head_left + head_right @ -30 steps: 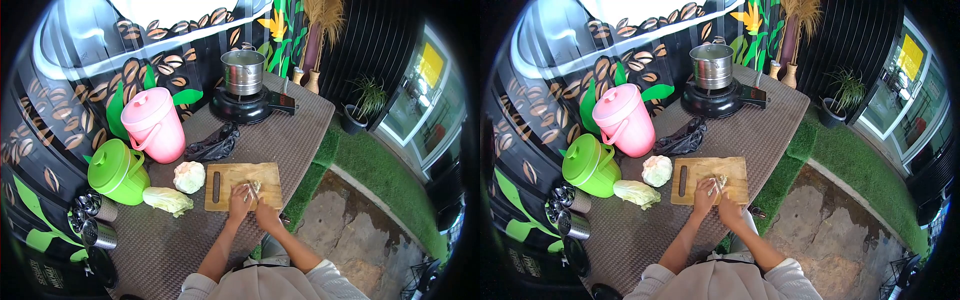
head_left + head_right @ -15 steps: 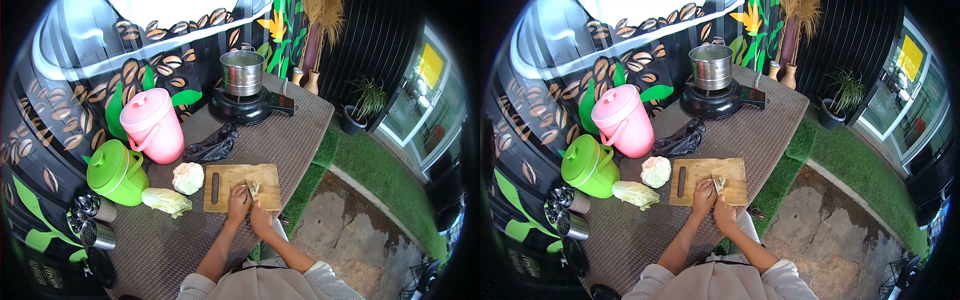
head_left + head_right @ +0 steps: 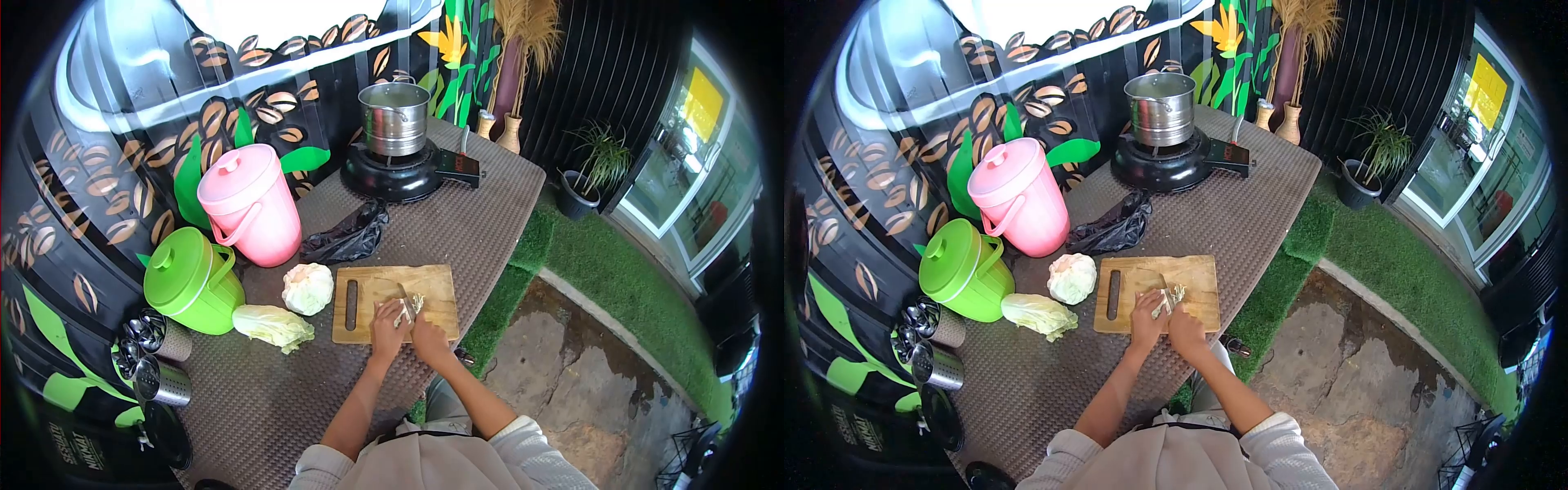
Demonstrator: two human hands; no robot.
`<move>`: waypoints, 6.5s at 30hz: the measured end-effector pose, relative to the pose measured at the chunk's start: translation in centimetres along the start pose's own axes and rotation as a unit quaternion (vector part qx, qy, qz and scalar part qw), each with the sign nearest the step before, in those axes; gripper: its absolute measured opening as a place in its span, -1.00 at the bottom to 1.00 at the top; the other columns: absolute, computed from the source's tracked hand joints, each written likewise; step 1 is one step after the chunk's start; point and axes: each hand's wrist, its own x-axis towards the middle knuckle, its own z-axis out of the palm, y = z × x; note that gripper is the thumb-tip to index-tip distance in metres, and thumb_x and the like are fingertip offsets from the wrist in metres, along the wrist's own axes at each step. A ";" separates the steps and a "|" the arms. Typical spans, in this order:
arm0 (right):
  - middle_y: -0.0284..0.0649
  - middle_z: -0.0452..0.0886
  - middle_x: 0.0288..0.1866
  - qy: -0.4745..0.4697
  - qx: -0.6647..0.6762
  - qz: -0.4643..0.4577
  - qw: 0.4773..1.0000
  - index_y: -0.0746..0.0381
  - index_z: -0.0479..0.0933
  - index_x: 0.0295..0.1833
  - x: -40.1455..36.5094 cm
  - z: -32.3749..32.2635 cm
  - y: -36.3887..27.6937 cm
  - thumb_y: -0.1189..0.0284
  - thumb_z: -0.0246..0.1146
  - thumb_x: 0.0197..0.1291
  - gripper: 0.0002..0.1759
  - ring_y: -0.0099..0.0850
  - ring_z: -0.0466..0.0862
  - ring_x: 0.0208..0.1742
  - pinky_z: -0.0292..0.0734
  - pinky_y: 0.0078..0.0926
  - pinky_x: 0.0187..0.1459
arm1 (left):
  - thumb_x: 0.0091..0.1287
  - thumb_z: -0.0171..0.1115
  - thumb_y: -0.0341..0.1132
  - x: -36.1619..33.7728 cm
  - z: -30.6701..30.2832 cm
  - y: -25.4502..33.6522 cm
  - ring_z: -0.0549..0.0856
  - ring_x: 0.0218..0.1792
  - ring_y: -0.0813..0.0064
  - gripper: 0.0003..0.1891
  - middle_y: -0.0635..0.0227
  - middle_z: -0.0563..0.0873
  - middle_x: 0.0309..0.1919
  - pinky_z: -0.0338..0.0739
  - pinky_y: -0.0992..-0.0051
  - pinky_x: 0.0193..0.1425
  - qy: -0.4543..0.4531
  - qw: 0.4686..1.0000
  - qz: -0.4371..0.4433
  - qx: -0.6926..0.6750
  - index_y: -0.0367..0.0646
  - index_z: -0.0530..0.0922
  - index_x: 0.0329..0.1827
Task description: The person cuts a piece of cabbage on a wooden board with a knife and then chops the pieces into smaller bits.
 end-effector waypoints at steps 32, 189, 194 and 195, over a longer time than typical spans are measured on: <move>-0.02 0.69 -0.42 0.013 -0.005 0.040 0.999 0.43 0.34 0.06 -0.6 2.5 -1.1 0.47 0.11 0.24 -0.66 -0.09 0.76 -0.38 0.69 -0.22 -0.36 | 0.23 0.25 -0.45 0.0 0.1 -0.2 0.57 0.22 0.13 -0.74 0.07 0.70 0.03 0.13 0.10 0.54 -0.012 1.000 0.019 0.010 -0.36 0.68 -0.04; 0.05 0.67 -0.44 -0.002 -0.013 -0.056 0.998 0.47 0.33 0.01 -0.4 -1.6 0.5 0.51 0.25 0.08 -0.58 -0.06 0.74 -0.40 0.66 -0.18 -0.40 | 0.27 0.23 -0.47 0.0 -0.3 0.0 0.56 0.27 0.12 -0.74 -0.01 0.69 0.06 0.36 0.23 0.43 -0.018 1.000 -0.009 0.006 -0.42 0.66 -0.03; 0.11 0.67 -0.38 0.025 0.024 0.052 0.998 0.43 0.32 0.01 -2.5 1.6 -1.3 0.50 0.22 0.12 -0.62 -0.05 0.75 -0.34 0.66 -0.13 -0.36 | 0.27 0.23 -0.47 0.2 0.0 -0.1 0.58 0.25 0.13 -0.75 0.00 0.69 0.05 0.39 0.25 0.41 0.007 1.000 0.001 -0.006 -0.42 0.67 -0.03; 0.12 0.67 -0.38 0.022 0.030 0.057 0.998 0.41 0.33 0.00 -2.2 1.9 -1.5 0.49 0.20 0.14 -0.65 -0.04 0.75 -0.33 0.66 -0.10 -0.34 | 0.27 0.24 -0.48 0.1 0.0 0.0 0.59 0.24 0.13 -0.75 0.00 0.70 0.04 0.40 0.25 0.40 0.011 1.000 0.010 -0.004 -0.41 0.67 -0.03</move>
